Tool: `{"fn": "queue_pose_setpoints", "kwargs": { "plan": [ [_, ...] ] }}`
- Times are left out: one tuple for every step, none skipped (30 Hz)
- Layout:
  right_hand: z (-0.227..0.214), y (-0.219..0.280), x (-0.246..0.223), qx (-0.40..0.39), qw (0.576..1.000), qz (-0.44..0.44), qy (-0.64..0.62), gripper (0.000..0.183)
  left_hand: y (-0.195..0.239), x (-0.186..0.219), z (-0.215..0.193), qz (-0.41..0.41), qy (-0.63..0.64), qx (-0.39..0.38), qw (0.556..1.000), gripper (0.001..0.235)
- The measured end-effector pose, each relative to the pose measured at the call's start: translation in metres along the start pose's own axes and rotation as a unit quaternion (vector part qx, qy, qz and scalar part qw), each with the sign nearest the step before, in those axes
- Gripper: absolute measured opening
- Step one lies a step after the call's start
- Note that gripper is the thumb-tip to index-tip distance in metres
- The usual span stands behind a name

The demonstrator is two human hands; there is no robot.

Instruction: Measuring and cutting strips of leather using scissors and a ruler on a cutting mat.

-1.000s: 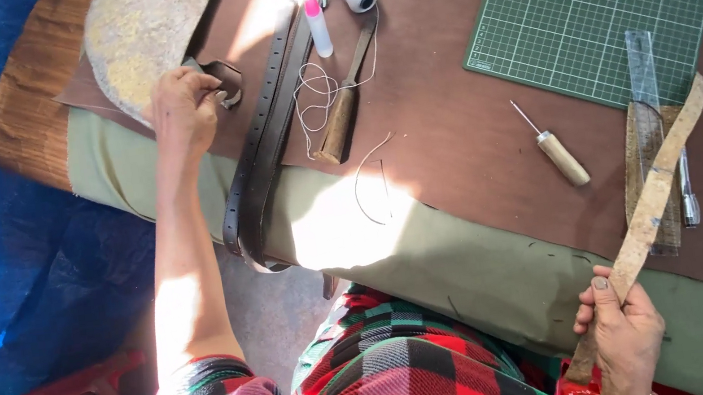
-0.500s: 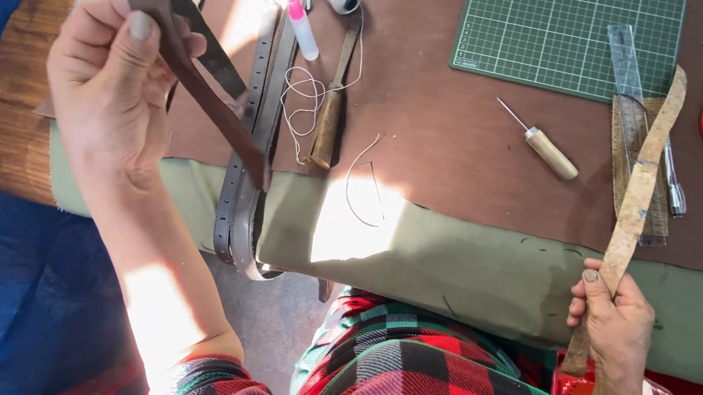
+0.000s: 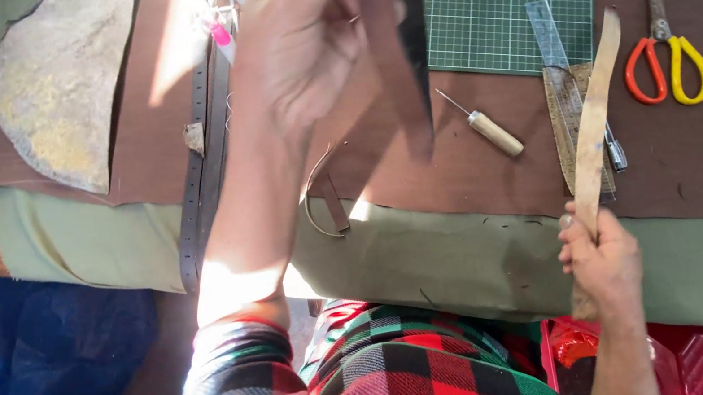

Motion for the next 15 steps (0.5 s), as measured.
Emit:
{"fn": "queue_pose_setpoints", "kwargs": {
  "plan": [
    [-0.007, -0.008, -0.009, -0.002, 1.000, -0.021, 0.023, 0.027, -0.014, -0.009, 0.001, 0.004, -0.003, 0.017, 1.000, 0.019],
    [-0.013, -0.017, -0.019, 0.002, 1.000, -0.021, 0.021, 0.027, -0.026, -0.015, 0.006, 0.003, -0.003, 0.013, 1.000, 0.019],
    [-0.018, -0.025, -0.030, -0.007, 0.998, -0.025, 0.060, 0.014, -0.038, -0.020, 0.011, 0.013, 0.028, 0.004, 1.000, 0.012],
    [-0.023, -0.033, -0.041, -0.018, 0.995, -0.027, 0.099, 0.030, -0.049, -0.024, 0.016, 0.023, 0.059, -0.003, 0.998, 0.009],
    [-0.025, -0.049, -0.032, -0.015, 0.995, -0.027, 0.098, 0.030, -0.064, -0.032, 0.011, 0.022, 0.059, -0.006, 0.998, 0.009],
    [-0.026, -0.065, -0.027, -0.014, 0.988, -0.055, 0.145, 0.036, -0.079, -0.042, 0.002, 0.013, 0.063, 0.023, 0.998, 0.015],
    [-0.027, -0.082, -0.021, -0.013, 0.978, -0.083, 0.192, 0.045, -0.095, -0.052, -0.008, 0.004, 0.066, 0.051, 0.996, 0.034],
    [-0.023, -0.090, -0.010, -0.012, 0.978, -0.083, 0.192, 0.045, -0.101, -0.058, -0.011, 0.004, 0.066, 0.050, 0.997, 0.034],
    [-0.025, -0.094, -0.019, 0.071, 0.947, -0.214, 0.231, 0.021, -0.108, -0.063, -0.010, 0.017, 0.081, 0.017, 0.996, 0.017],
    [-0.025, -0.092, -0.026, 0.149, 0.891, -0.338, 0.263, 0.042, -0.115, -0.068, -0.010, 0.028, 0.096, -0.015, 0.995, 0.002],
    [-0.015, -0.092, -0.036, 0.149, 0.892, -0.337, 0.262, 0.042, -0.115, -0.069, -0.010, 0.027, 0.095, -0.015, 0.995, 0.002],
    [-0.003, -0.093, -0.045, 0.118, 0.913, -0.343, 0.187, 0.034, -0.115, -0.073, -0.007, -0.001, 0.066, -0.026, 0.997, 0.014],
    [0.009, -0.093, -0.054, 0.086, 0.928, -0.347, 0.109, 0.027, -0.115, -0.078, -0.004, -0.029, 0.037, -0.037, 0.998, 0.028],
    [0.023, -0.099, -0.054, 0.087, 0.929, -0.344, 0.109, 0.027, -0.119, -0.085, -0.009, -0.032, 0.036, -0.038, 0.998, 0.028],
    [0.044, -0.104, -0.057, 0.056, 0.916, -0.367, 0.155, 0.032, -0.123, -0.093, -0.013, -0.040, 0.068, -0.047, 0.996, 0.026]
  ]
}}
Point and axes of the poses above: each hand's wrist, its own y-axis away from the middle knuckle, its own z-axis out of the palm, x = y × z, the point moved 7 cm from there along -y, towards the middle knuckle, and after that the axes turned 8 degrees about -z, right-handed, at the moved point
